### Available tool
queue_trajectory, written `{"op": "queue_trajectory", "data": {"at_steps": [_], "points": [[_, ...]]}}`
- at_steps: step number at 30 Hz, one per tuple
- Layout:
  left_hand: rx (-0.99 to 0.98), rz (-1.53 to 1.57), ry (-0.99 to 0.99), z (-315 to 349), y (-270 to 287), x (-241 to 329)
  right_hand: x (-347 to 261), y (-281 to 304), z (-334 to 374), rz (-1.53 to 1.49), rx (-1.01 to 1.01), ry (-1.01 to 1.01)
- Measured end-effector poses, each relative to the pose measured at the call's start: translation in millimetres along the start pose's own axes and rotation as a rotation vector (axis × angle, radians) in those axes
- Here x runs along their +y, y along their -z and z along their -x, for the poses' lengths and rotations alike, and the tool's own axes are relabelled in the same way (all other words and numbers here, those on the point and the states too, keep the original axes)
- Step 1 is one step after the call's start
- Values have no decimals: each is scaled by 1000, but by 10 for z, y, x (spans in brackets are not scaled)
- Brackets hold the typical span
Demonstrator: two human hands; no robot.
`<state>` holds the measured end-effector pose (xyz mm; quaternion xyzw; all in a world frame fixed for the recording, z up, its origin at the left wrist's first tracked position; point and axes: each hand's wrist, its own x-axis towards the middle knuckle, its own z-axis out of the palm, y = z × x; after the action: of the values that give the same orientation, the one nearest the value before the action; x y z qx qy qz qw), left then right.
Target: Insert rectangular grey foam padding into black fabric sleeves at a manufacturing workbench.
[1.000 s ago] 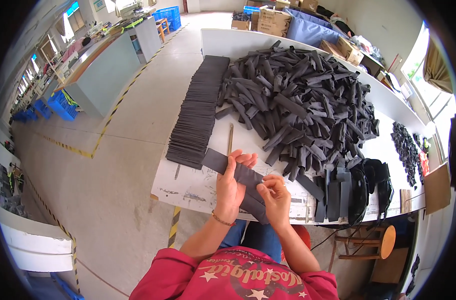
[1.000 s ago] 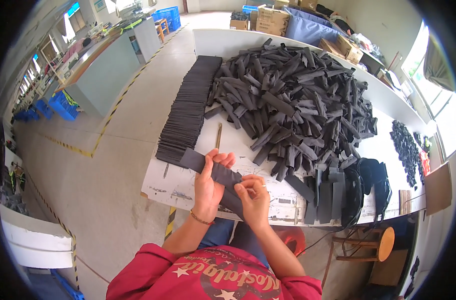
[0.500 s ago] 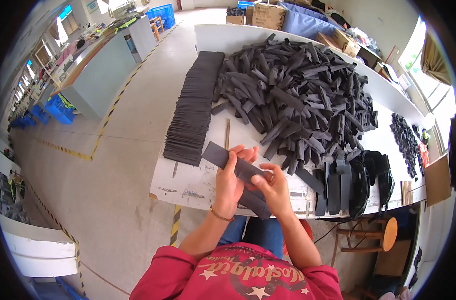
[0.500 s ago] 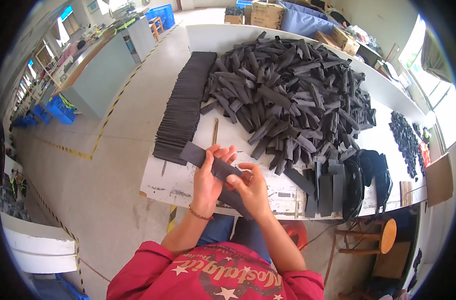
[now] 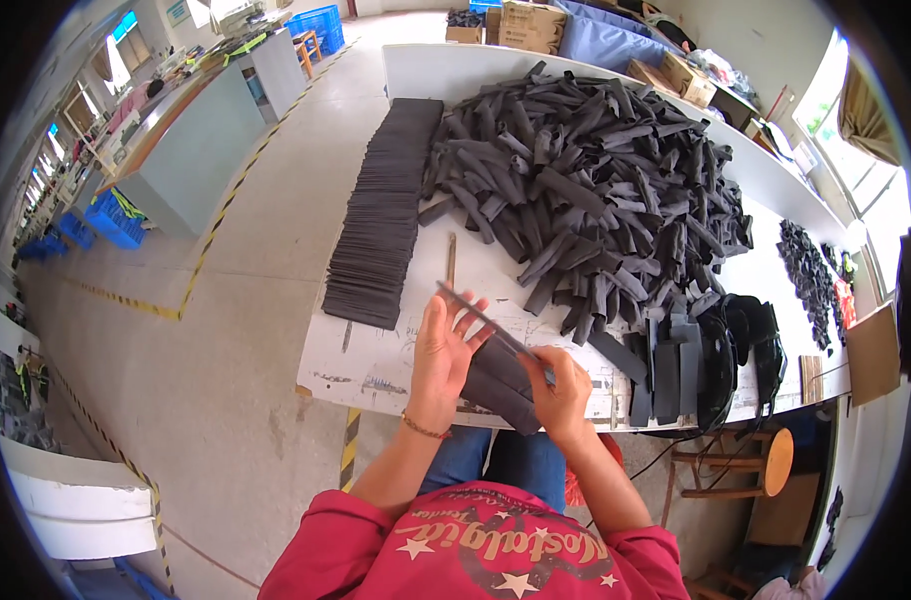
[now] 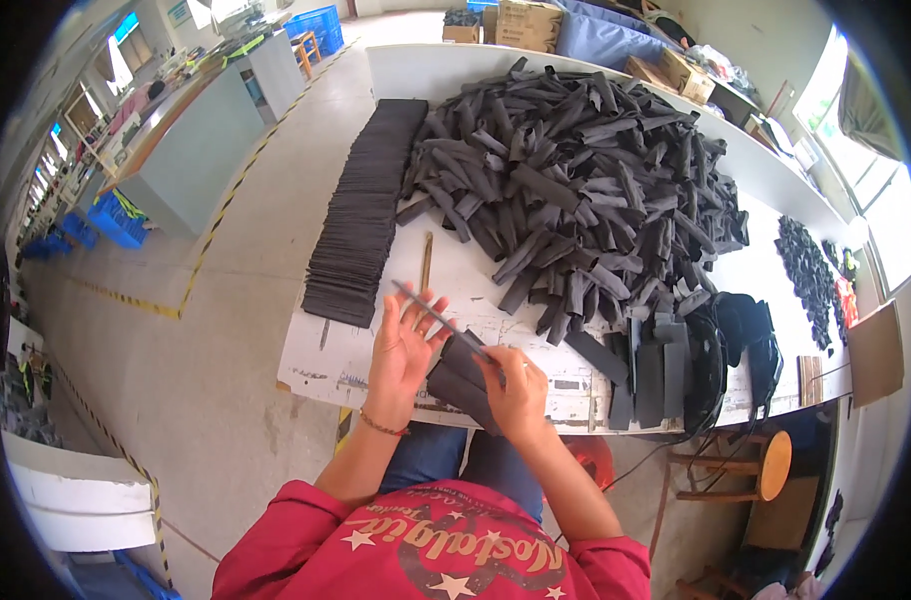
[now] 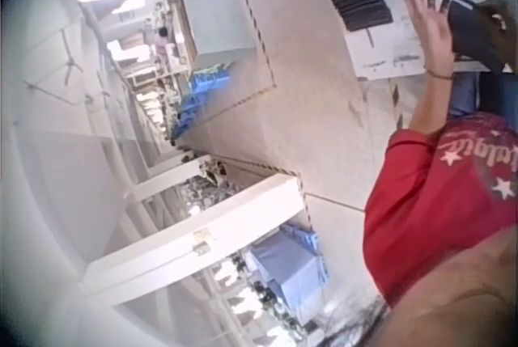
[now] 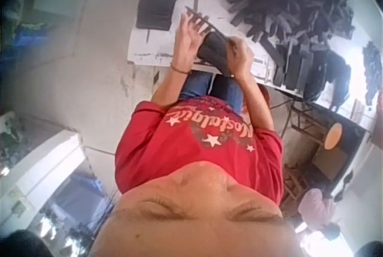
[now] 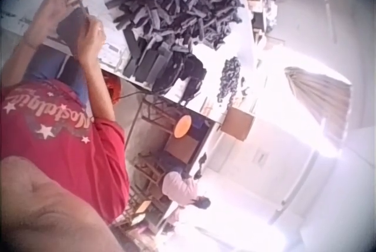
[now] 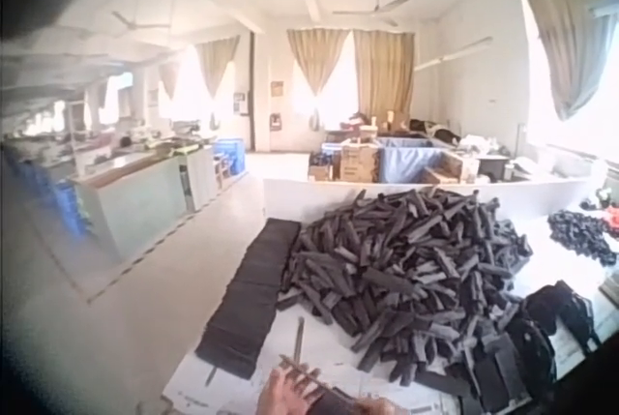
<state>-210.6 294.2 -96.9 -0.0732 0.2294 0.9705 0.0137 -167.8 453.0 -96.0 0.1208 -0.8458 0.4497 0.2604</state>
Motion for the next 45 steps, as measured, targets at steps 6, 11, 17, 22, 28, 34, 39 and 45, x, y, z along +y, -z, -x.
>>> {"op": "queue_trajectory", "data": {"at_steps": [6,11,17,22,28,34,39,45], "points": [[179,-219,-52,44,221,-29,251,97,-94,117,-93,453],[216,-330,-103,44,278,-22,291,112,-18,-55,-124,120],[115,-363,-49,24,324,-70,344,170,22,-600,-197,-660],[55,-807,11,102,543,-97,395,432,97,-609,-214,-765],[96,-1178,-34,316,888,-320,505,485,460,-394,-257,-817],[82,-1378,-161,522,1073,-290,363,422,596,-270,-312,-821],[113,-1348,-156,562,1156,-318,354,306,681,-14,-282,-631],[147,-1402,-463,616,902,-368,324,357,632,223,-303,-423]]}}
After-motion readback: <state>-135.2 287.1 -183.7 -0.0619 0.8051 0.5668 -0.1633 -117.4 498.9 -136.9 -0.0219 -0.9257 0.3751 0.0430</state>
